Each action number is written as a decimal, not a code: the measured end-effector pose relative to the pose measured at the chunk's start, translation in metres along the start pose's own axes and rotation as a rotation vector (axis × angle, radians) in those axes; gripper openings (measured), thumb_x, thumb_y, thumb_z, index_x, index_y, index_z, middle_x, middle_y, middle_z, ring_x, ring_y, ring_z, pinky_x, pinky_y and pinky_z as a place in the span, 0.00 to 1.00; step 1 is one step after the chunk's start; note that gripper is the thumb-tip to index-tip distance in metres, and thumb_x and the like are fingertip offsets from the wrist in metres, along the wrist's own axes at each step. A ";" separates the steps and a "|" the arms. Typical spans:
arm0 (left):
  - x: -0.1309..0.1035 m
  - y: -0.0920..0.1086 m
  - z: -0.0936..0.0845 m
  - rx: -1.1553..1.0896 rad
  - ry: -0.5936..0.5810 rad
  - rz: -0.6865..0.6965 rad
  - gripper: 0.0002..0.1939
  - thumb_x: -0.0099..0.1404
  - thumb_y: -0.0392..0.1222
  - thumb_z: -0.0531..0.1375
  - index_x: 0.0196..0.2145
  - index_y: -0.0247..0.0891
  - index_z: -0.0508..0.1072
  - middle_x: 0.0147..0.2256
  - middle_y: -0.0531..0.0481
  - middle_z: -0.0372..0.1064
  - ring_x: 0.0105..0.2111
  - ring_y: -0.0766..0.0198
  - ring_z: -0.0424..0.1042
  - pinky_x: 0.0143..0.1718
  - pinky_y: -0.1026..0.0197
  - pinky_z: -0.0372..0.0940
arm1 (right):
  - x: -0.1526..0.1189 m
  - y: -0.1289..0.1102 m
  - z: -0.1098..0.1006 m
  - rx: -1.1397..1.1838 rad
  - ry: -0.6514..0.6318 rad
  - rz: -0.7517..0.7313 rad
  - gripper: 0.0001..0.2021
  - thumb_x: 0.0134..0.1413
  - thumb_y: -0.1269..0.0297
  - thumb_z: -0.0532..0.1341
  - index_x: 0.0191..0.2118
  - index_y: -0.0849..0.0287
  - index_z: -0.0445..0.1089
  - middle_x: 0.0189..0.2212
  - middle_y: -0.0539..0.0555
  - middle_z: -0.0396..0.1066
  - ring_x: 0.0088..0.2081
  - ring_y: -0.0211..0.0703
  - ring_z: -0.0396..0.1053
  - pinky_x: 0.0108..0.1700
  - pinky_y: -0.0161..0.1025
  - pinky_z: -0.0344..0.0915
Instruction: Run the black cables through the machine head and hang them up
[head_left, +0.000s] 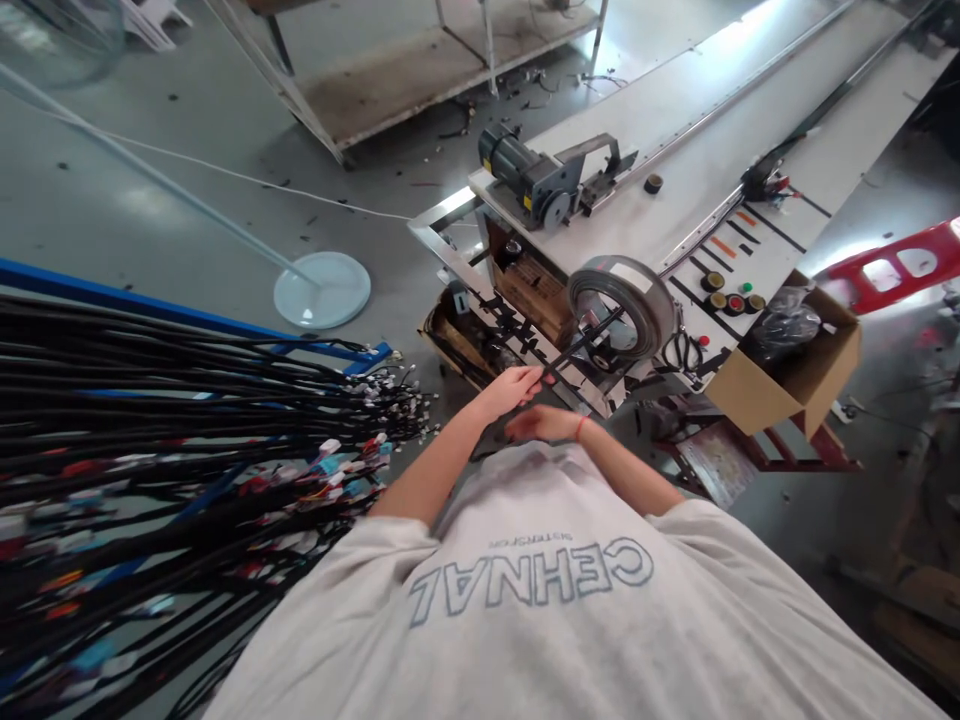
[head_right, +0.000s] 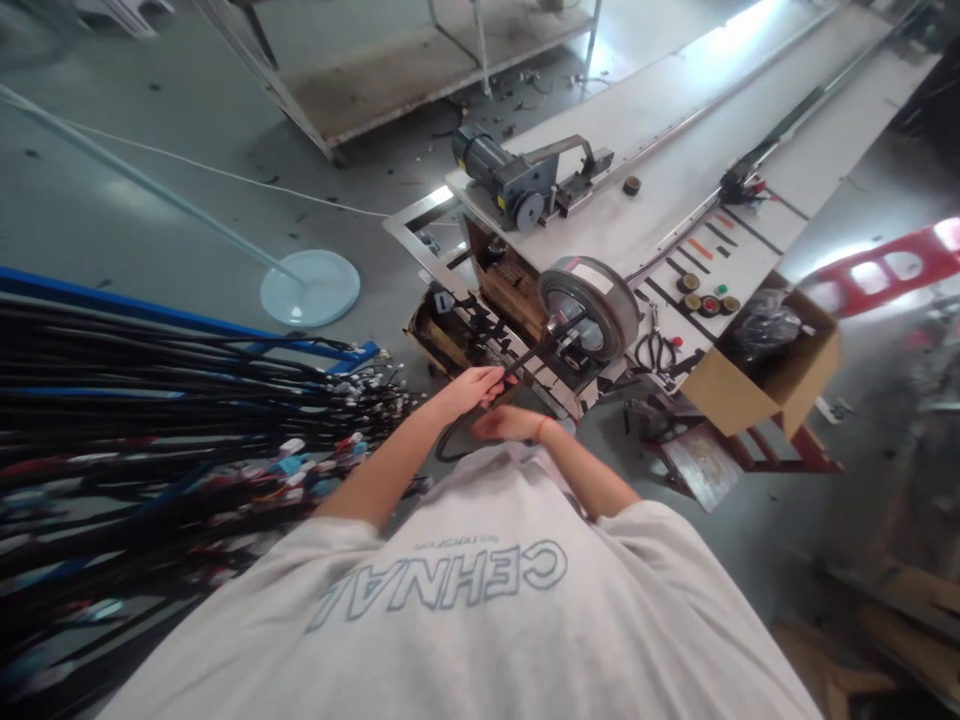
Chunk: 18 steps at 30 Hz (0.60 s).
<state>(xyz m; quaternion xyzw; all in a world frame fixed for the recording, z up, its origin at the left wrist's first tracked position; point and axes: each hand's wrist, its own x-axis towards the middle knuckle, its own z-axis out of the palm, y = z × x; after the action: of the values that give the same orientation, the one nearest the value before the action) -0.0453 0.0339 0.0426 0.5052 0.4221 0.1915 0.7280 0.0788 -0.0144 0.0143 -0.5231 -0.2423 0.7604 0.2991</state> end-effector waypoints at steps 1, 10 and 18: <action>-0.014 -0.008 -0.005 0.018 0.025 0.010 0.25 0.64 0.58 0.52 0.37 0.31 0.71 0.20 0.58 0.53 0.17 0.74 0.50 0.19 0.68 0.49 | 0.001 -0.015 -0.013 -0.084 -0.089 0.000 0.06 0.39 0.75 0.66 0.28 0.60 0.72 0.27 0.50 0.75 0.31 0.39 0.73 0.37 0.38 0.71; -0.103 -0.057 -0.036 0.143 0.098 -0.038 0.27 0.63 0.61 0.50 0.41 0.33 0.71 0.22 0.56 0.55 0.23 0.69 0.53 0.23 0.67 0.51 | 0.024 -0.110 -0.086 0.511 0.281 -0.392 0.01 0.55 0.69 0.58 0.32 0.59 0.66 0.30 0.51 0.73 0.35 0.37 0.73 0.38 0.35 0.72; -0.130 -0.107 -0.079 0.153 0.187 -0.315 0.32 0.57 0.68 0.51 0.32 0.33 0.72 0.17 0.56 0.57 0.19 0.68 0.55 0.23 0.65 0.53 | 0.010 -0.109 -0.059 0.565 0.173 -0.325 0.23 0.58 0.56 0.56 0.20 0.55 0.44 0.11 0.39 0.40 0.11 0.28 0.40 0.11 0.26 0.45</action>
<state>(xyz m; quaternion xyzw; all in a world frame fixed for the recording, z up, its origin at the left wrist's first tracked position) -0.1988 -0.0573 -0.0094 0.4669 0.5750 0.0888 0.6660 0.1535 0.0728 0.0622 -0.4367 -0.0760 0.6925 0.5691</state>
